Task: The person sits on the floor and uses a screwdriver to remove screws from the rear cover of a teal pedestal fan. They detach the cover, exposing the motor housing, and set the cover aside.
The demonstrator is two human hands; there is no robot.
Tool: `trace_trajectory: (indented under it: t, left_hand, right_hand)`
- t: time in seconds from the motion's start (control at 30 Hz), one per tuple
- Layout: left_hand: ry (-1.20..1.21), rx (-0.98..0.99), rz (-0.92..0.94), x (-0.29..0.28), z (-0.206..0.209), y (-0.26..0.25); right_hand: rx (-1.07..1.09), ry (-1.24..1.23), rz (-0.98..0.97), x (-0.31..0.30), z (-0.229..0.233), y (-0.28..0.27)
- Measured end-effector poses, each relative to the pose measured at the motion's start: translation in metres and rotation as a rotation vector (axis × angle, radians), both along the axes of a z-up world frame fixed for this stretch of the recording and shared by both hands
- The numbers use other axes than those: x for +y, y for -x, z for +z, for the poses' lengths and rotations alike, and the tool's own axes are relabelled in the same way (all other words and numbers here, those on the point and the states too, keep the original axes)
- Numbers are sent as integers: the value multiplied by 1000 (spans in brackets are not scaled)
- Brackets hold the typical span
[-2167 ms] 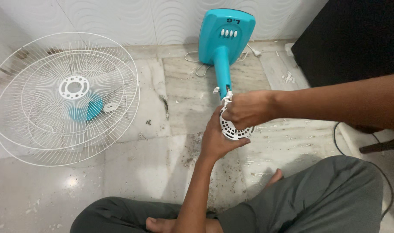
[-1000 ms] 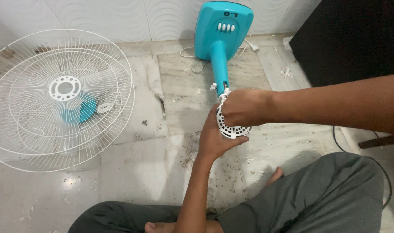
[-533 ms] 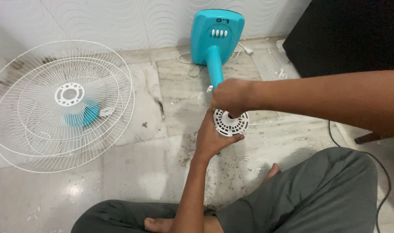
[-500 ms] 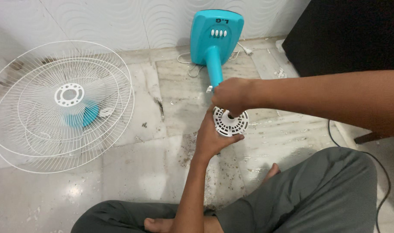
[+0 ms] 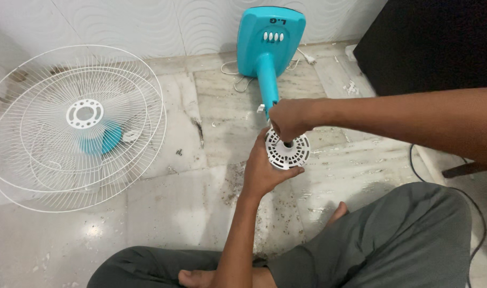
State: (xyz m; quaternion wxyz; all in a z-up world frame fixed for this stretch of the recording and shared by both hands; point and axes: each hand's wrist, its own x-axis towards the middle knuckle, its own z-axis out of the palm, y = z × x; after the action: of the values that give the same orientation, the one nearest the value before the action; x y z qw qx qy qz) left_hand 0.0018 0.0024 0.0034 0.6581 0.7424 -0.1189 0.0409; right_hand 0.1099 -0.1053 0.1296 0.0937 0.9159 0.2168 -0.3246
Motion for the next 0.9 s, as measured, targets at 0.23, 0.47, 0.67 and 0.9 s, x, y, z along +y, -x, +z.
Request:
trace_trajectory:
  t: [0.23, 0.47, 0.67, 0.9]
  left_hand:
    - [34, 45, -4, -1, -2, 0]
    - [-58, 97, 6, -1, -3, -2]
    - [-49, -24, 28, -2, -6, -1]
    - [55, 8, -26, 0, -1, 2]
  right_hand:
    - [-194, 140, 540, 10, 1, 20]
    - [-309, 99, 1044, 5, 15, 23]
    - [-373, 97, 1141, -3, 17, 37]
    - [-444, 61, 1216, -12, 19, 36]
